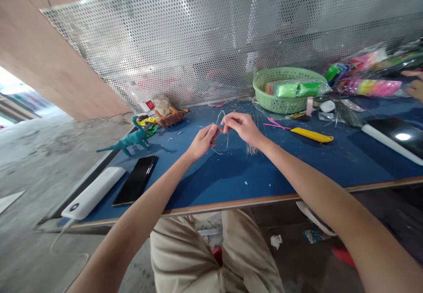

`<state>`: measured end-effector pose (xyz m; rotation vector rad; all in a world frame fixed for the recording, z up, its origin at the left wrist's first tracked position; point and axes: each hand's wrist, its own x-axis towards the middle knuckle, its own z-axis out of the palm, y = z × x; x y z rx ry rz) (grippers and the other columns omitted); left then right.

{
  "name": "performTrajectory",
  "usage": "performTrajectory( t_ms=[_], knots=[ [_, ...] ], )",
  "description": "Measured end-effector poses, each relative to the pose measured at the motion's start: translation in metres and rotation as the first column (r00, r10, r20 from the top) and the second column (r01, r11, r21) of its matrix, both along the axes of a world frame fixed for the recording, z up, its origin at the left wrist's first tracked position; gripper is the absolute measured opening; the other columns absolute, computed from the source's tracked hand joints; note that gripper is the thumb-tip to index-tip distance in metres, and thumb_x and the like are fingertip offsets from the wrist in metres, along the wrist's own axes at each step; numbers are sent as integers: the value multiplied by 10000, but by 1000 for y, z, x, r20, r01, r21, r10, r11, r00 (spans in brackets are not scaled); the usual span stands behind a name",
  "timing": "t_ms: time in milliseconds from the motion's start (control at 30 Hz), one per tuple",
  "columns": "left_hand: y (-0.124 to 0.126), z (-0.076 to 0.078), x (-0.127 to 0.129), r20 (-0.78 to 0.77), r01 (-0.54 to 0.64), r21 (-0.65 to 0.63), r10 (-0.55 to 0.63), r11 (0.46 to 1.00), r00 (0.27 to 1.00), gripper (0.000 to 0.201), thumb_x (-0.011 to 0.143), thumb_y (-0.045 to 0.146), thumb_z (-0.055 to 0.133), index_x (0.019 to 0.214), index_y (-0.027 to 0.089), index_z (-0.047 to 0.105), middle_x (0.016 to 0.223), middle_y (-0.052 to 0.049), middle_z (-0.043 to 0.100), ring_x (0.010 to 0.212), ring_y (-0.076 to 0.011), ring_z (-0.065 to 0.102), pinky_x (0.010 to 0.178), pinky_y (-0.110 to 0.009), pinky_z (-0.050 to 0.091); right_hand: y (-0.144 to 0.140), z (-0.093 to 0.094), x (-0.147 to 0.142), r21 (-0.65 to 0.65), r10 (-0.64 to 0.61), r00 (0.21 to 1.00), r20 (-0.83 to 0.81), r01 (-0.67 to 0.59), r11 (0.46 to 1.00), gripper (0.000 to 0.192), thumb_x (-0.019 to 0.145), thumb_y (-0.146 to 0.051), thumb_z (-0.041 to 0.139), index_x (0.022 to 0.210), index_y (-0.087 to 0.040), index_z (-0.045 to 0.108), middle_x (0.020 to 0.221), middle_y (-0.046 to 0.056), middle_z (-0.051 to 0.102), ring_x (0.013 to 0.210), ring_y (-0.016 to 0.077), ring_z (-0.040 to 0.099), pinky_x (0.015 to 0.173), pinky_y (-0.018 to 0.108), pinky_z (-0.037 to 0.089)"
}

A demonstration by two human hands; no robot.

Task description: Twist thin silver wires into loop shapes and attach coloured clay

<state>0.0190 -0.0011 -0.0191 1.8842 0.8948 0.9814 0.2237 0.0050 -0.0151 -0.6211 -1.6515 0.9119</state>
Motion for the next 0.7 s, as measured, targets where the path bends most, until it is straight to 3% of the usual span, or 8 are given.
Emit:
performTrajectory(
  t_ms=[67, 133, 300, 467, 700],
  knots=[
    [-2, 2, 3, 142, 115, -198, -88, 973, 986, 461, 999, 639, 467, 917, 201, 583, 674, 48, 305, 538, -96, 304, 496, -230, 306, -4, 2, -2, -6, 12, 998, 56, -12, 1000, 318, 944, -535, 656, 902, -233, 747, 707, 3, 687, 692, 172, 648, 757, 350, 549],
    [-4, 5, 5, 253, 181, -277, -110, 944, 961, 437, 968, 632, 542, 893, 202, 558, 670, 62, 248, 529, -84, 244, 484, -217, 262, -6, 3, -3, -30, 42, 996, 77, -40, 999, 328, 936, -549, 659, 901, -233, 742, 696, -1, 678, 657, 167, 636, 696, 340, 547],
    [-3, 7, 4, 298, 152, -276, -65, 949, 952, 427, 911, 606, 647, 839, 200, 537, 640, 75, 204, 522, -75, 194, 481, -211, 213, -7, 3, -5, -150, 128, 991, 32, -121, 981, 329, 929, -570, 666, 931, -243, 699, 645, -28, 605, 555, 135, 570, 539, 300, 504],
    [2, 9, -3, 312, 127, -242, -47, 962, 949, 409, 916, 578, 648, 809, 197, 544, 642, 67, 218, 538, -78, 207, 493, -210, 227, -2, 1, -2, -139, 120, 993, 10, -117, 983, 329, 916, -563, 693, 1023, -253, 714, 591, -57, 494, 484, 100, 425, 430, 259, 379],
    [15, 15, -21, 256, 43, -232, 18, 972, 966, 420, 868, 585, 698, 793, 185, 596, 617, 75, 204, 509, -67, 184, 457, -198, 184, 7, -2, 4, -109, 42, 999, 12, -40, 993, 277, 918, -510, 699, 944, -235, 719, 564, -54, 494, 510, 124, 476, 561, 329, 571]
  ],
)
